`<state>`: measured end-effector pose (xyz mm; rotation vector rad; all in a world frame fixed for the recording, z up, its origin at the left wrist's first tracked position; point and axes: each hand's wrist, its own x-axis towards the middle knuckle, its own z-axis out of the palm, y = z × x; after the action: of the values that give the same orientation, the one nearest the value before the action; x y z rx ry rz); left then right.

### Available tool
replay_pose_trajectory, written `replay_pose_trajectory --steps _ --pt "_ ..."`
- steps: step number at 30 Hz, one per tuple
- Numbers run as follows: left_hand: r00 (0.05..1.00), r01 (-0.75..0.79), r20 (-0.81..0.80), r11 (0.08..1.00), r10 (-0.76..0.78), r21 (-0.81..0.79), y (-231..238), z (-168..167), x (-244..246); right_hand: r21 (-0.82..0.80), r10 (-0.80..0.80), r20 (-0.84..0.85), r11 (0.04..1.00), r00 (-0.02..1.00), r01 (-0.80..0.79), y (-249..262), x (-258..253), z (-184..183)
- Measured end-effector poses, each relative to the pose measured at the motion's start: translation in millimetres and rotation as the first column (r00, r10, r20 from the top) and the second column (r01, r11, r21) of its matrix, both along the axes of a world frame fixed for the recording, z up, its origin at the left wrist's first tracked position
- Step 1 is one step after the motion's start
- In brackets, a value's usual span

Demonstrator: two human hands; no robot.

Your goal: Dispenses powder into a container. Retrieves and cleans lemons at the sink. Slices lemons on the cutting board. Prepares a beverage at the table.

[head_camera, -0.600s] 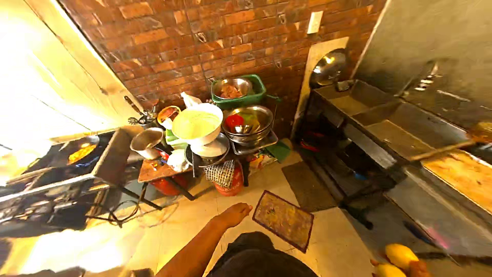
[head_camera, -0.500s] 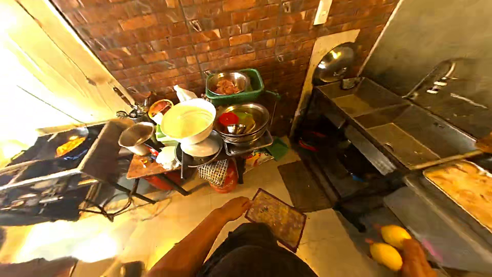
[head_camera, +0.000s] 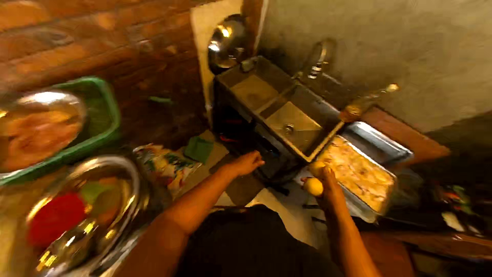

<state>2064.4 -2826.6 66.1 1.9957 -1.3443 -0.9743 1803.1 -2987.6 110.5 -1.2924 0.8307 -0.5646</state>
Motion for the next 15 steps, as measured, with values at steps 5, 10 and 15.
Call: replay_pose_trajectory --steps 5,10,15 --pt "0.999 0.004 -0.053 0.996 0.001 0.091 -130 -11 91 0.140 -0.095 0.086 0.987 0.992 0.083 -97 60 -19" --pt "0.981 -0.138 -0.124 0.988 0.146 0.073 -250 -32 173 0.162 -0.101 0.060 0.983 0.993 0.090 -216 140 -72" --pt "0.835 -0.324 -0.402 0.926 0.377 0.195 -348 -31 234 0.298 -0.055 0.010 0.953 0.998 0.049 -308 220 -87"
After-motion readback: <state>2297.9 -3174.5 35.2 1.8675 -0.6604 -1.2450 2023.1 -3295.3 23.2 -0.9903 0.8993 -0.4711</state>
